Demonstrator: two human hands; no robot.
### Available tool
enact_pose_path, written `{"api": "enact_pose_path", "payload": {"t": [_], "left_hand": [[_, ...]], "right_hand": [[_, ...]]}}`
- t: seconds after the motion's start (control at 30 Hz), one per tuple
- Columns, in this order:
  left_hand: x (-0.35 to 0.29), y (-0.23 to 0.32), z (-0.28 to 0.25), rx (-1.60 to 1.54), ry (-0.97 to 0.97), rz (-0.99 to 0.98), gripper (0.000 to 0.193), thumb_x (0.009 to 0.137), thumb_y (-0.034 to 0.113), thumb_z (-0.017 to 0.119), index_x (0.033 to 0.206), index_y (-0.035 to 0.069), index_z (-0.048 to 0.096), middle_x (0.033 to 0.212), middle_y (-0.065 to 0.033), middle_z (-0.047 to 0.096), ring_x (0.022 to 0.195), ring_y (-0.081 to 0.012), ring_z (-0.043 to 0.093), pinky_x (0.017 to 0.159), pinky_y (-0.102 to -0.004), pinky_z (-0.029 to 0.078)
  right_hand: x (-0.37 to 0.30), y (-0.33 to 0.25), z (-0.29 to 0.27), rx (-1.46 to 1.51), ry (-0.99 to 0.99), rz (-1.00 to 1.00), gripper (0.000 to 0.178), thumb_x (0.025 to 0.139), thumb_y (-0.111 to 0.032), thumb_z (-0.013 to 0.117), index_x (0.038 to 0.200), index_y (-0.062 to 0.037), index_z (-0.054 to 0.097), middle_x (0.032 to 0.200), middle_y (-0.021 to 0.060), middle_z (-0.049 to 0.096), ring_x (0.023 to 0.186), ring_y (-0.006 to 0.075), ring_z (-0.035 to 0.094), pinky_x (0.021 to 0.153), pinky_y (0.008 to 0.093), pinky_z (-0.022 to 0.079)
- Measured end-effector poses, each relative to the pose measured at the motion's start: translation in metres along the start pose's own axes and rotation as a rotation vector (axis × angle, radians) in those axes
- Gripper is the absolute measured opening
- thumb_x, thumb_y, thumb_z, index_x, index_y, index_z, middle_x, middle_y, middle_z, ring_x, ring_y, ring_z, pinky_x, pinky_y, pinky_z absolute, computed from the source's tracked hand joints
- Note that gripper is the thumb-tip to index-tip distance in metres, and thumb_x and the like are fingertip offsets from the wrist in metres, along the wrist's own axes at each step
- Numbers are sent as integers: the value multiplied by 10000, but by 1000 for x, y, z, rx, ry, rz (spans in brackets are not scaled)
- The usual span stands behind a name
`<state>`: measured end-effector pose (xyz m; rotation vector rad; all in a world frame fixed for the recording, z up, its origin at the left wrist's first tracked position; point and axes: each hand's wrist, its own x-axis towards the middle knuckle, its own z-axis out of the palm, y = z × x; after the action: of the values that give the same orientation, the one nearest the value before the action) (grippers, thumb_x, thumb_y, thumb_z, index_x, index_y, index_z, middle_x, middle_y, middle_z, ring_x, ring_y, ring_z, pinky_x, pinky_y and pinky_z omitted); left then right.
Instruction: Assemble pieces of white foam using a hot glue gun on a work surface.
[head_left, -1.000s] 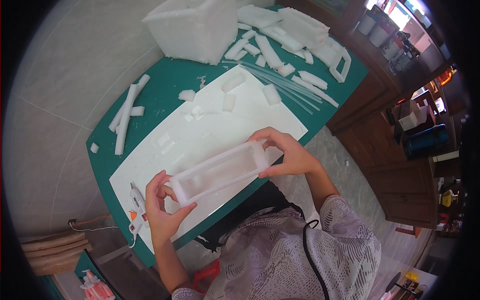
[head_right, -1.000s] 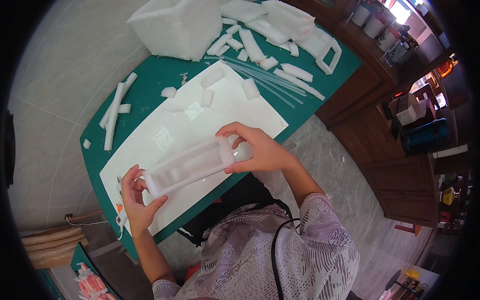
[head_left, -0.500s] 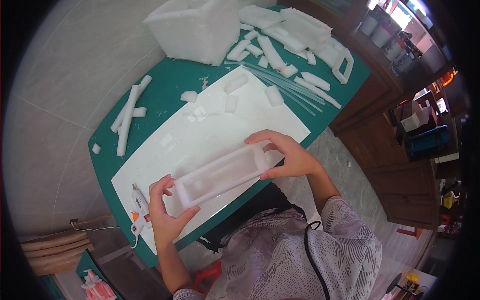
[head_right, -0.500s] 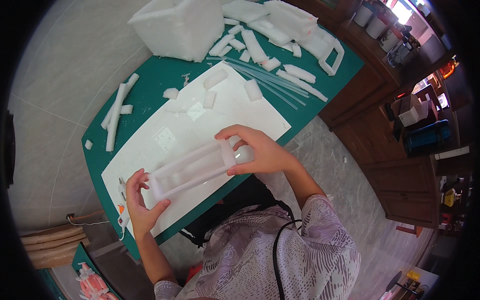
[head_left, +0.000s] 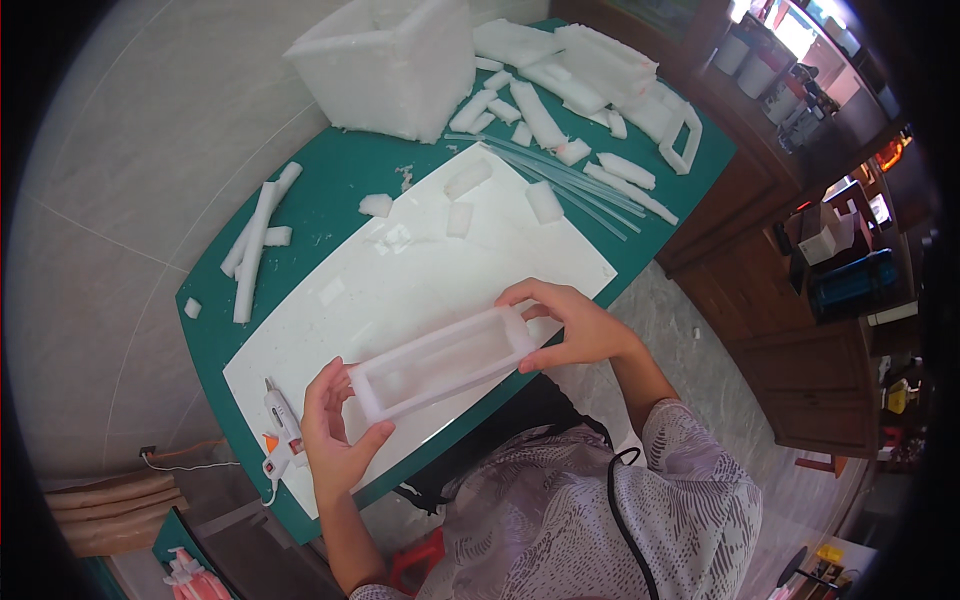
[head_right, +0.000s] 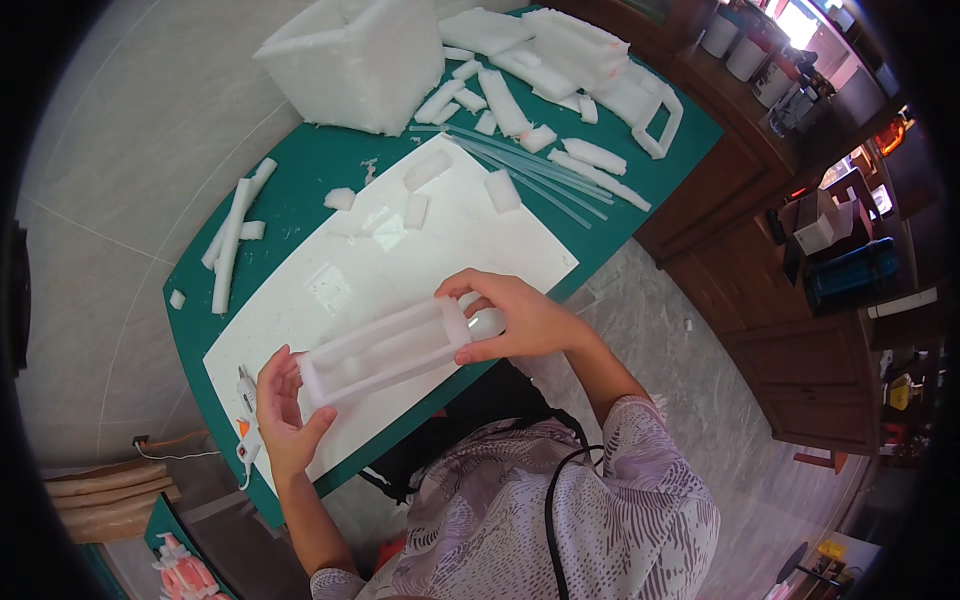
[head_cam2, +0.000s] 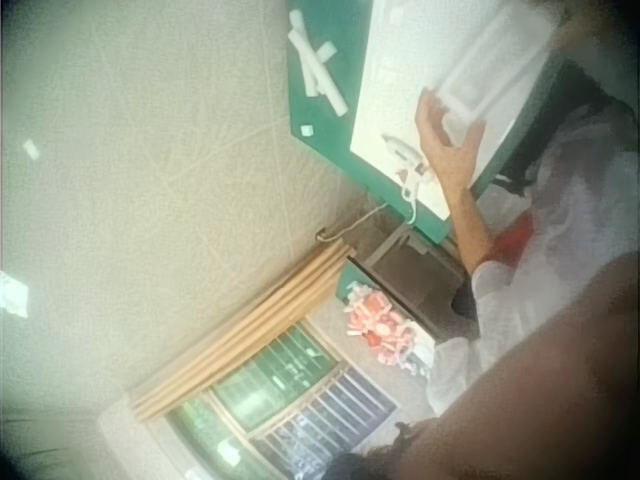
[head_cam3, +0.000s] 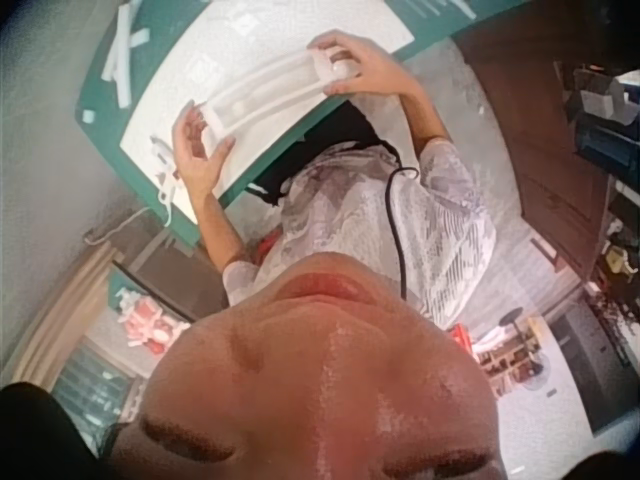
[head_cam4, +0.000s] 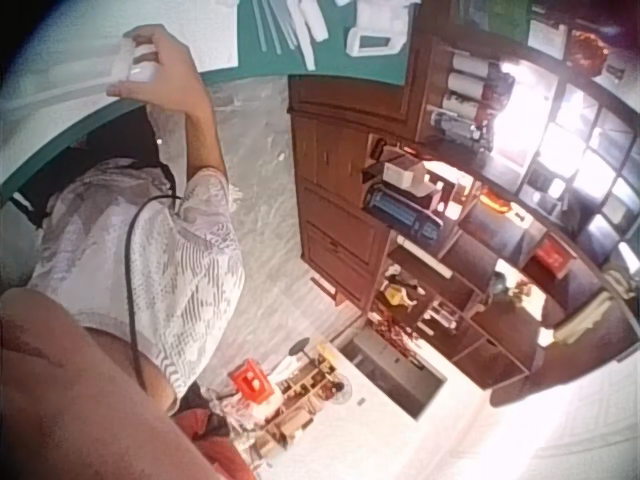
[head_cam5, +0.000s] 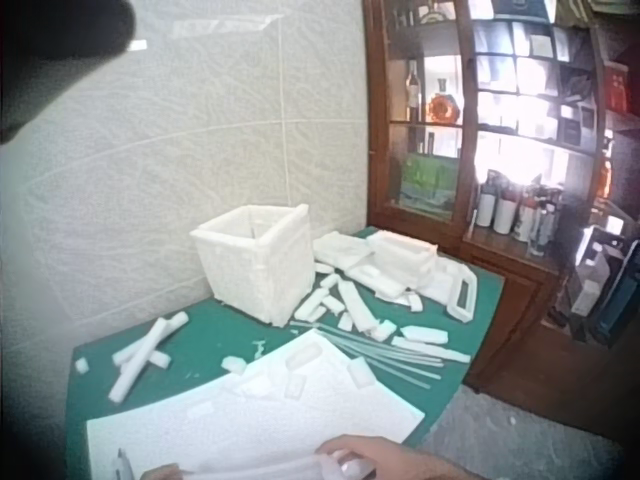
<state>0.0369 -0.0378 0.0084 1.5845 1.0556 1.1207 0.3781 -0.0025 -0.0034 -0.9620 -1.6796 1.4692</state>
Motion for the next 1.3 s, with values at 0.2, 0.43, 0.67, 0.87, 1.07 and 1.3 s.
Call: {"api": "enact_pose_path", "payload": {"t": [0.2,0.43,0.67,0.87,1.07,1.3], "left_hand": [[0,1,2,-7,23,28,838,668,30,833,1391,2,411,1276,-152,568,1212,-262,539,1009,-398,424],[-1,-1,0,1,18,30,829,658,18,829,1379,3,419,1252,-152,587,1173,-250,559,988,-380,424],[-3,-4,-2,66,48,13,807,628,33,833,1336,5,447,1193,-140,617,1096,-220,577,957,-348,391],[-2,-1,0,71,62,2,796,619,24,828,1321,-1,452,1178,-144,621,1097,-218,577,953,-346,393],[-3,0,0,66,70,-2,787,620,30,830,1311,0,454,1175,-142,623,1091,-217,581,948,-343,394],[-3,-2,0,70,74,5,786,621,39,837,1308,-3,455,1174,-141,624,1088,-217,582,946,-344,395]], "right_hand": [[2,6,1,-29,7,-74,652,711,-216,855,1247,-31,534,1223,100,574,1092,211,578,942,357,493],[3,7,1,-33,3,-67,649,714,-211,850,1251,-32,534,1225,102,573,1084,216,580,937,358,495],[3,9,1,-34,-4,-64,643,718,-226,848,1251,-34,542,1221,102,578,1069,217,586,936,357,496],[4,10,0,-41,2,-69,632,719,-226,845,1243,-31,550,1206,108,587,1044,216,596,924,354,503],[3,8,0,-46,5,-75,616,715,-220,844,1227,-25,562,1173,109,603,1010,211,609,907,348,512],[3,9,2,-21,24,-80,611,712,-214,846,1221,-24,565,1177,104,601,1030,202,599,911,340,507]]}}
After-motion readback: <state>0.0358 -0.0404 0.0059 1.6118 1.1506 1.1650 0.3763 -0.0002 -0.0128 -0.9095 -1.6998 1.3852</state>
